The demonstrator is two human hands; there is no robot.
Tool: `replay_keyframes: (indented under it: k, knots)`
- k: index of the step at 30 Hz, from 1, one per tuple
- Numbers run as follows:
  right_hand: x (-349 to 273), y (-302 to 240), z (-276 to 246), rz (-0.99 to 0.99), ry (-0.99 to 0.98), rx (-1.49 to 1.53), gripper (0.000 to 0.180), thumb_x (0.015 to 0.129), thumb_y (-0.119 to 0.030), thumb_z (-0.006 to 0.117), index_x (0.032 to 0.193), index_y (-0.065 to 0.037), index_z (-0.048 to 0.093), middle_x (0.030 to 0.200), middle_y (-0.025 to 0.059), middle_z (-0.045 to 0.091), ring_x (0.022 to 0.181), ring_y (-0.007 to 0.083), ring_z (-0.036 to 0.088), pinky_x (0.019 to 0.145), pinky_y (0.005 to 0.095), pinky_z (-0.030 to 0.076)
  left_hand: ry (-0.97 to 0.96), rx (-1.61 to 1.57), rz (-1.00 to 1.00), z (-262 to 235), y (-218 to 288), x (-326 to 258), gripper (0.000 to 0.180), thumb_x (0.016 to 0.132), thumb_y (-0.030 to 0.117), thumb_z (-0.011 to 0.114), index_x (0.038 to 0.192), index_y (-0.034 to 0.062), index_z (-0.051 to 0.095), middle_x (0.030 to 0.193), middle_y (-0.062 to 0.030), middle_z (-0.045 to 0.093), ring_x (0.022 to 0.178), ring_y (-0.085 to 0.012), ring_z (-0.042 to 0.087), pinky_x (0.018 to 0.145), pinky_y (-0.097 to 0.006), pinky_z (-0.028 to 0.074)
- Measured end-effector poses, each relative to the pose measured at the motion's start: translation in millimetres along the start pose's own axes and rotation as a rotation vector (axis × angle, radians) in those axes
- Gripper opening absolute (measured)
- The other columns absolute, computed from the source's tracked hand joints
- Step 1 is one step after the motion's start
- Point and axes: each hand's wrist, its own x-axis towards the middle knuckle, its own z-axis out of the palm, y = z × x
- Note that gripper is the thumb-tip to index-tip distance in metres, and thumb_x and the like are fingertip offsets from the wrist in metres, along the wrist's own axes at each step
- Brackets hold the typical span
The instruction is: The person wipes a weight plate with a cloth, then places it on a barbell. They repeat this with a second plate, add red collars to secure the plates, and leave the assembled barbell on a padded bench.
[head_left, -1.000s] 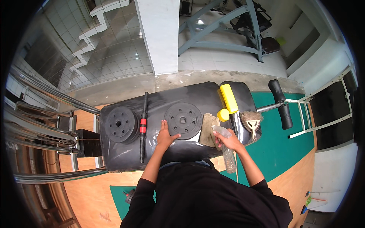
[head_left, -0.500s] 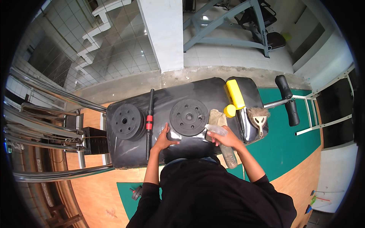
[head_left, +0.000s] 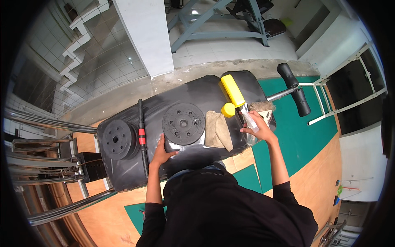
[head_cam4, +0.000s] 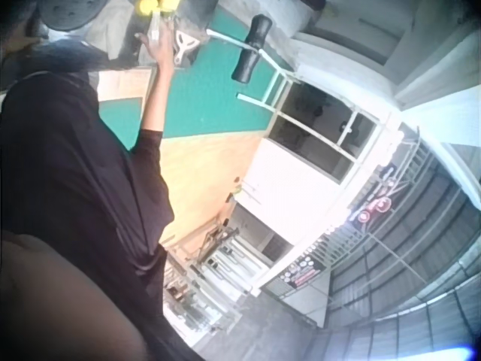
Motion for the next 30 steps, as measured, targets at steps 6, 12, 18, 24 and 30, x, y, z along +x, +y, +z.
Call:
replay_keyframes:
  k: [6,12,18,24,30]
  knots:
    - [15,31,1,-0.254,0.049,-0.442,0.077,0.059,-0.028,0.082,0.130,-0.022,0.054,0.084,0.0055,0.050,0.080,0.0232,0.051,0.073,0.0358,0.045,0.012,0.030,0.007,1,6,0,0.110,0.064,0.030,0.083,0.142,-0.0076,0.016,0.148,-0.0273,0.020,0.139,-0.0332,0.021,0.113,-0.036,0.022]
    - [29,47,2,-0.371,0.020,-0.659,0.073,0.056,-0.040,0.078,0.125,-0.028,0.057,0.084,0.0027,0.052,0.083,0.0232,0.054,0.071,0.0376,0.049,0.018,0.066,0.009,0,7,0,0.107,0.066,0.033,0.082,0.141,-0.0084,0.018,0.148,-0.0282,0.019,0.139,-0.0338,0.021,0.113,-0.036,0.021]
    - [24,79,14,-0.282,0.191,-0.479,0.073,0.049,-0.035,0.086,0.114,-0.013,0.063,0.091,0.0046,0.057,0.087,0.0266,0.056,0.077,0.0372,0.048,0.039,0.065,0.014,5,9,-1,0.108,0.067,0.039,0.080,0.141,-0.0087,0.018,0.148,-0.0279,0.019,0.139,-0.0336,0.020,0.113,-0.036,0.021]
    - [11,91,33,-0.153,0.429,-0.347,0.106,0.043,-0.039,0.089,0.128,0.001,0.040,0.107,0.0150,0.047,0.100,0.0305,0.048,0.088,0.0393,0.042,0.112,0.023,0.006,5,5,-4,0.102,0.069,0.038,0.079,0.141,-0.0074,0.023,0.145,-0.0276,0.027,0.136,-0.0348,0.028,0.111,-0.037,0.026]
    - [-72,120,117,0.169,0.583,-0.101,0.037,0.076,-0.014,0.073,0.096,0.000,0.045,0.092,0.0151,0.045,0.081,0.0263,0.049,0.076,0.0364,0.042,0.332,-0.014,0.006,7,19,-5,0.095,0.069,0.041,0.079,0.137,-0.0058,0.032,0.138,-0.0249,0.038,0.131,-0.0354,0.035,0.108,-0.041,0.029]
